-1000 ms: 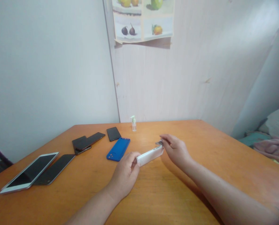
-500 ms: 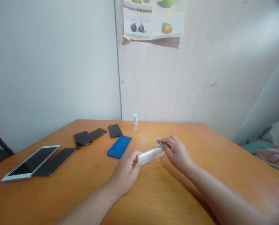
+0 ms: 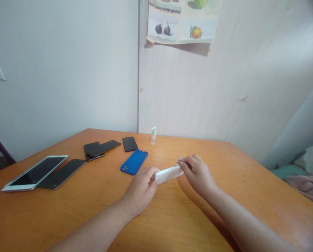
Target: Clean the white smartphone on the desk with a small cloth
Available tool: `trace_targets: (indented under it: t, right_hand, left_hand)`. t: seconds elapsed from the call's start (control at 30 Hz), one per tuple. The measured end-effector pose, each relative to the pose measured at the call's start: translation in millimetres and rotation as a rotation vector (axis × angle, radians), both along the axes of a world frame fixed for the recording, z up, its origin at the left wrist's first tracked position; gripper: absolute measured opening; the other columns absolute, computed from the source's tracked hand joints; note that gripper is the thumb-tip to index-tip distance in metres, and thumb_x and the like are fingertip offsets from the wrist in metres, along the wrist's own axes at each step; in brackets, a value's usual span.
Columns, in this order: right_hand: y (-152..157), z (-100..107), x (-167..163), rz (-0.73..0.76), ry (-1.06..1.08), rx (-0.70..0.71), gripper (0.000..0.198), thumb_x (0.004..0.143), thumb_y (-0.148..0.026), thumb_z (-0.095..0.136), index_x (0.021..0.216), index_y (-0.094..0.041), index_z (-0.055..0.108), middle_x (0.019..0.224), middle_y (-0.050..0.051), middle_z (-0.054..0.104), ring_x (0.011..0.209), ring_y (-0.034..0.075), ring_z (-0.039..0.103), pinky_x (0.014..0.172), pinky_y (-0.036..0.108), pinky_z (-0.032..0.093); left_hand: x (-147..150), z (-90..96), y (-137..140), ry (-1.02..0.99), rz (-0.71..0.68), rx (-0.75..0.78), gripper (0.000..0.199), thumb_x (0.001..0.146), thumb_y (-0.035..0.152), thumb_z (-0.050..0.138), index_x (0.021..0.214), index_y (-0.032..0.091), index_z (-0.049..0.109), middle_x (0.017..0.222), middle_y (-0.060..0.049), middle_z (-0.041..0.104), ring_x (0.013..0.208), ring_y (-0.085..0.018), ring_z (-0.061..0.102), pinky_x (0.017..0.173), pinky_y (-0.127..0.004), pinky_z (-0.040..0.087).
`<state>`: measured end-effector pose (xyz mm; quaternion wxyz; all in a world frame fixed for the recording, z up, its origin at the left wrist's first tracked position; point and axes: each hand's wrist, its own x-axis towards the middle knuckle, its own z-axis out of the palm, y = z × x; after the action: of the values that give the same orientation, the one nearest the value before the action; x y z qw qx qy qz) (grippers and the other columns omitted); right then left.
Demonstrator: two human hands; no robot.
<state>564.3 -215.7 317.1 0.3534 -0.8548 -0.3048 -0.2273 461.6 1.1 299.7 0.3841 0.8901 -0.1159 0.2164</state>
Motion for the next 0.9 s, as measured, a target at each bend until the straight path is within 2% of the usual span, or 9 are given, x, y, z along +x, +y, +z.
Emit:
trace_targets:
  t: [0.13,0.3,0.37,0.57,0.63,0.77,0.83,0.9]
  right_hand:
    - [8.3,-2.2,-11.5,0.15,-0.001,0.003,0.019,0.096,-0.028,0.051,0.09,-0.021,0.068,0.084,0.005,0.06,0.077,0.018,0.06,0.07,0.029,0.047]
    - [-3.2,-3.8,4.5,-0.005,0.01,0.023,0.021,0.095,-0.032,0.051,0.088,-0.021,0.068,0.081,0.004,0.062,0.075,0.02,0.061,0.069,0.032,0.047]
    - [-3.3,-5.2,5.9,-0.012,0.013,0.021,0.02,0.095,-0.032,0.05,0.09,-0.021,0.067,0.084,0.005,0.065,0.078,0.021,0.063,0.071,0.033,0.048]
    - [13.6,-10.9,-12.4,0.239,0.051,-0.004,0.022,0.096,-0.028,0.047,0.104,-0.023,0.066,0.097,0.007,0.07,0.09,0.021,0.066,0.08,0.033,0.051]
    - [11.9,-12.1,-8.5,0.198,0.085,0.031,0.022,0.094,-0.03,0.048,0.105,-0.023,0.066,0.095,0.007,0.071,0.087,0.022,0.067,0.078,0.034,0.052]
    - [3.4,-12.7,5.7,0.015,0.219,0.124,0.027,0.09,-0.035,0.052,0.107,-0.017,0.063,0.075,0.003,0.07,0.064,0.02,0.064,0.059,0.031,0.05]
    - [4.9,-11.6,3.4,0.025,0.239,0.13,0.027,0.091,-0.035,0.052,0.106,-0.017,0.064,0.074,0.003,0.069,0.063,0.019,0.063,0.058,0.03,0.049]
    - [10.7,-10.2,-6.3,0.112,0.22,0.12,0.025,0.093,-0.034,0.05,0.105,-0.018,0.066,0.082,0.005,0.071,0.071,0.02,0.066,0.064,0.031,0.051]
  left_hand:
    - [0.2,-0.4,-0.1,-0.003,0.0,-0.006,0.022,0.086,0.013,0.052,0.105,0.022,0.06,0.094,-0.004,0.064,0.09,-0.02,0.06,0.078,-0.03,0.046]
    - [1.6,-2.2,0.6,0.014,-0.007,-0.027,0.021,0.087,0.015,0.052,0.106,0.022,0.059,0.097,-0.004,0.065,0.091,-0.02,0.06,0.079,-0.031,0.047]
    - [1.5,-2.1,0.6,0.015,-0.012,-0.034,0.02,0.087,0.016,0.052,0.105,0.022,0.06,0.097,-0.005,0.065,0.092,-0.021,0.06,0.079,-0.032,0.047]
    - [-0.1,0.9,-0.7,0.006,-0.011,-0.014,0.021,0.085,0.015,0.052,0.103,0.022,0.061,0.095,-0.005,0.066,0.092,-0.021,0.06,0.078,-0.031,0.047]
    - [-0.1,1.1,-1.1,0.0,-0.008,-0.02,0.022,0.085,0.015,0.052,0.103,0.022,0.061,0.094,-0.005,0.065,0.09,-0.021,0.06,0.077,-0.031,0.047]
    - [0.3,0.2,-1.7,-0.002,0.001,-0.033,0.022,0.084,0.015,0.052,0.103,0.022,0.06,0.093,-0.004,0.065,0.088,-0.021,0.06,0.076,-0.031,0.047]
    - [0.3,0.0,-2.0,0.002,-0.002,-0.026,0.021,0.084,0.015,0.052,0.103,0.022,0.06,0.093,-0.004,0.065,0.088,-0.021,0.06,0.076,-0.031,0.047]
    - [0.2,0.1,-2.2,0.002,-0.009,-0.023,0.022,0.084,0.014,0.052,0.103,0.022,0.06,0.093,-0.004,0.064,0.089,-0.02,0.06,0.076,-0.03,0.047]
